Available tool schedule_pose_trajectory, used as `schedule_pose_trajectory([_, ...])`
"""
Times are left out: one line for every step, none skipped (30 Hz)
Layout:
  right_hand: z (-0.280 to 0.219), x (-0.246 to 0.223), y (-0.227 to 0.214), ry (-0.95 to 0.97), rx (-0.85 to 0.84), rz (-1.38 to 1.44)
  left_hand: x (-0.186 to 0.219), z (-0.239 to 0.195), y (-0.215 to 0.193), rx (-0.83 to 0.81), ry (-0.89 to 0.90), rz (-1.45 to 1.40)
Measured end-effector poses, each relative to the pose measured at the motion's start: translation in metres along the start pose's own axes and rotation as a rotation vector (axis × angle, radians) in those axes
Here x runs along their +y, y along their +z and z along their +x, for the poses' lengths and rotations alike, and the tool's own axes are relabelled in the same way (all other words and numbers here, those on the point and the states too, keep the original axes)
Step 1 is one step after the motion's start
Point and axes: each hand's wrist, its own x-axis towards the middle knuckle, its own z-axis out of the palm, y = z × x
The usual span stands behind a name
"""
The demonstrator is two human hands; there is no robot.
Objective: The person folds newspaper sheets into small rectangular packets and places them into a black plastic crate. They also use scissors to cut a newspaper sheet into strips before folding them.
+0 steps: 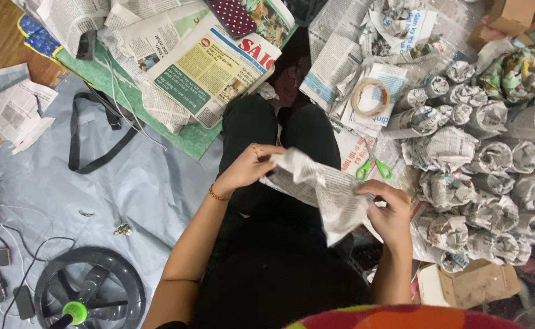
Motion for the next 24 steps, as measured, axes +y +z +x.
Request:
schedule_pose_trajectory([-0.004, -0.003, -0.002, -0.003, -0.031, 0.005, 0.002, 0.002, 0.000, 0.005, 0.086, -0.047])
schedule_pose_trajectory([-0.007, -0.008, -0.003, 0.019, -0.028, -0.052, 0.005, 0.002, 0.001, 0.011, 0.172, -0.094])
schedule_pose_trajectory([-0.009, -0.013, -0.003, 0.042, -0.026, -0.109, 0.009, -0.001, 0.003, 0.018, 0.074, -0.141])
schedule_pose_trajectory([-0.010, -0.017, -0.002, 0.061, -0.021, -0.165, 0.014, -0.004, 0.002, 0.024, -0.022, -0.184])
schedule_pose_trajectory([-0.008, -0.020, 0.000, 0.088, -0.022, -0.191, 0.020, -0.006, 0.002, 0.030, -0.118, -0.227])
schedule_pose_trajectory([-0.007, -0.023, 0.001, 0.118, -0.025, -0.217, 0.025, -0.006, 0.006, -0.013, -0.147, -0.430])
schedule_pose_trajectory([-0.006, -0.025, 0.002, 0.147, -0.029, -0.243, 0.028, -0.006, 0.010, -0.055, -0.176, -0.634])
schedule_pose_trajectory([-0.005, -0.028, 0.003, 0.113, -0.026, -0.275, 0.032, -0.006, 0.014, -0.097, -0.204, -0.838])
schedule_pose_trajectory([-0.005, -0.031, 0.003, 0.079, -0.023, -0.306, 0.036, -0.009, 0.016, -0.058, -0.188, -0.816])
schedule_pose_trajectory([-0.003, -0.033, 0.004, 0.046, -0.022, -0.336, 0.039, -0.012, 0.018, -0.016, -0.173, -0.793])
schedule_pose_trajectory([-0.001, -0.034, 0.006, 0.015, -0.016, -0.394, 0.040, -0.013, 0.019, 0.025, -0.158, -0.770])
schedule_pose_trajectory([0.000, -0.035, 0.008, -0.012, -0.012, -0.452, 0.040, -0.011, 0.021, 0.069, -0.161, -0.557])
schedule_pose_trajectory([0.001, -0.036, 0.009, -0.041, -0.009, -0.510, 0.038, -0.006, 0.024, 0.112, -0.163, -0.345])
schedule_pose_trajectory([0.002, -0.037, 0.011, -0.039, -0.004, -0.453, 0.036, -0.003, 0.026, 0.155, -0.163, -0.132])
schedule_pose_trajectory([0.002, -0.037, 0.013, -0.037, 0.001, -0.395, 0.034, -0.004, 0.025, 0.109, -0.084, -0.140])
schedule_pose_trajectory([0.002, -0.037, 0.013, -0.036, 0.010, -0.338, 0.033, -0.005, 0.023, 0.061, -0.003, -0.145])
schedule_pose_trajectory([0.003, -0.035, 0.014, -0.026, 0.031, -0.248, 0.032, -0.006, 0.021, 0.012, 0.077, -0.150])
schedule_pose_trajectory([0.002, -0.032, 0.016, -0.013, 0.049, -0.157, 0.030, -0.006, 0.020, 0.014, 0.044, -0.149])
schedule_pose_trajectory([0.002, -0.027, 0.018, -0.001, 0.067, -0.066, 0.027, -0.006, 0.020, 0.015, 0.011, -0.150])
schedule_pose_trajectory([0.001, -0.022, 0.023, 0.068, 0.100, -0.044, 0.023, -0.005, 0.020, 0.014, -0.024, -0.151])
schedule_pose_trajectory([0.000, -0.016, 0.031, 0.138, 0.133, -0.022, 0.019, -0.005, 0.021, 0.065, -0.036, -0.058])
schedule_pose_trajectory([-0.002, -0.011, 0.039, 0.209, 0.167, 0.000, 0.016, -0.004, 0.023, 0.114, -0.049, 0.035])
schedule_pose_trajectory([-0.002, -0.006, 0.046, 0.295, 0.190, 0.126, 0.013, -0.004, 0.025, 0.163, -0.062, 0.128])
schedule_pose_trajectory([-0.002, 0.000, 0.054, 0.381, 0.213, 0.253, 0.010, -0.004, 0.028, 0.172, -0.055, 0.126])
